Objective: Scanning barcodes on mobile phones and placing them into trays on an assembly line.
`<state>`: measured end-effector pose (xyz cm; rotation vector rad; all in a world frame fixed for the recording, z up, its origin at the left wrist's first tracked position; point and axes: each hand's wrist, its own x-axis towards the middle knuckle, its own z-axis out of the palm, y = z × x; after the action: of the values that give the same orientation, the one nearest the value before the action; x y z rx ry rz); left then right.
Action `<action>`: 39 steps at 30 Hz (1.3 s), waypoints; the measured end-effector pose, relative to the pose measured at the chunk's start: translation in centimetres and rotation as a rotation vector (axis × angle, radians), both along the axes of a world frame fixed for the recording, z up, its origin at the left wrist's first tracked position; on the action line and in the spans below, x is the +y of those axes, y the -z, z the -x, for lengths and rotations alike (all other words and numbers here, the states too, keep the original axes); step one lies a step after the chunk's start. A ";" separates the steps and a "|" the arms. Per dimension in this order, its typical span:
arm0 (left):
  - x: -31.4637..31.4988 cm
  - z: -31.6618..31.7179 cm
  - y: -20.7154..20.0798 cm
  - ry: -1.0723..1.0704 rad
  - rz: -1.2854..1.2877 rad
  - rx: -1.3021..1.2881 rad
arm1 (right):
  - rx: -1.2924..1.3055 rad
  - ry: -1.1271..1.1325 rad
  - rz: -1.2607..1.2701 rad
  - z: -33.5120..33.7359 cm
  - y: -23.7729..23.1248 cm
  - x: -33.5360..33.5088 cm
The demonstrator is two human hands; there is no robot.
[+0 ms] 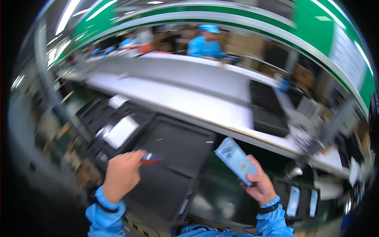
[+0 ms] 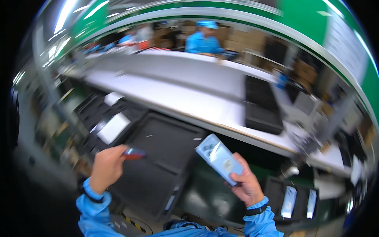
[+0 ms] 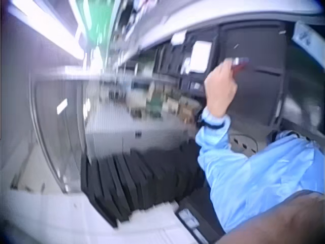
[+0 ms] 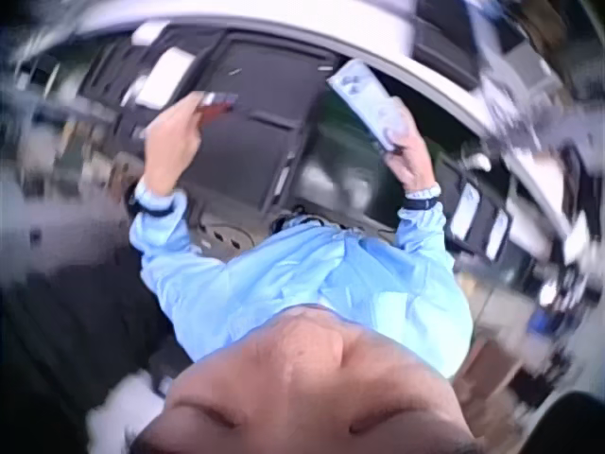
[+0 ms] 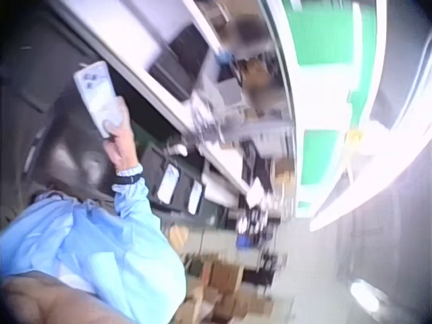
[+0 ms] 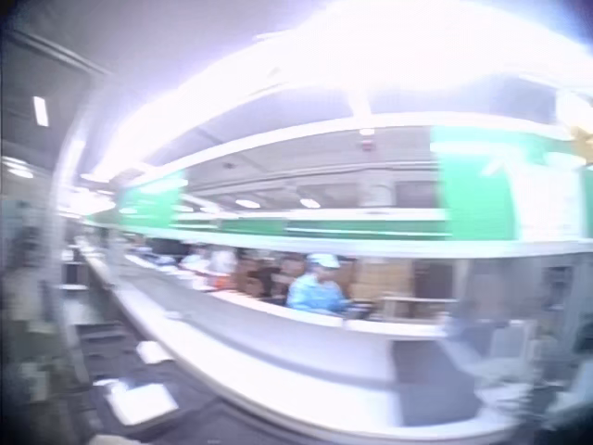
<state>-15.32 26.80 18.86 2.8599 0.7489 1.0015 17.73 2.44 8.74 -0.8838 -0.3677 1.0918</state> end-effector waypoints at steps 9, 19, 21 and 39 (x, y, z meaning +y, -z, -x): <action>-11.6 -19.7 0.8 0.931 -0.003 0.179 | -0.219 0.682 0.120 -1.2 6.4 -22.4; -27.1 -37.0 14.8 1.482 -0.407 0.176 | -0.595 1.299 0.450 -9.3 12.4 -39.5; -27.6 -37.7 17.3 1.459 -0.353 0.238 | -0.716 1.275 0.565 -11.0 13.8 -40.1; -23.2 -40.4 13.6 0.588 0.051 -0.148 | -1.349 0.950 1.237 -10.9 15.9 -39.3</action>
<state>25.08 3.59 5.23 2.6532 -0.0837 1.0490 28.67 -36.90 -7.13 -2.5185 -0.2394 -0.4810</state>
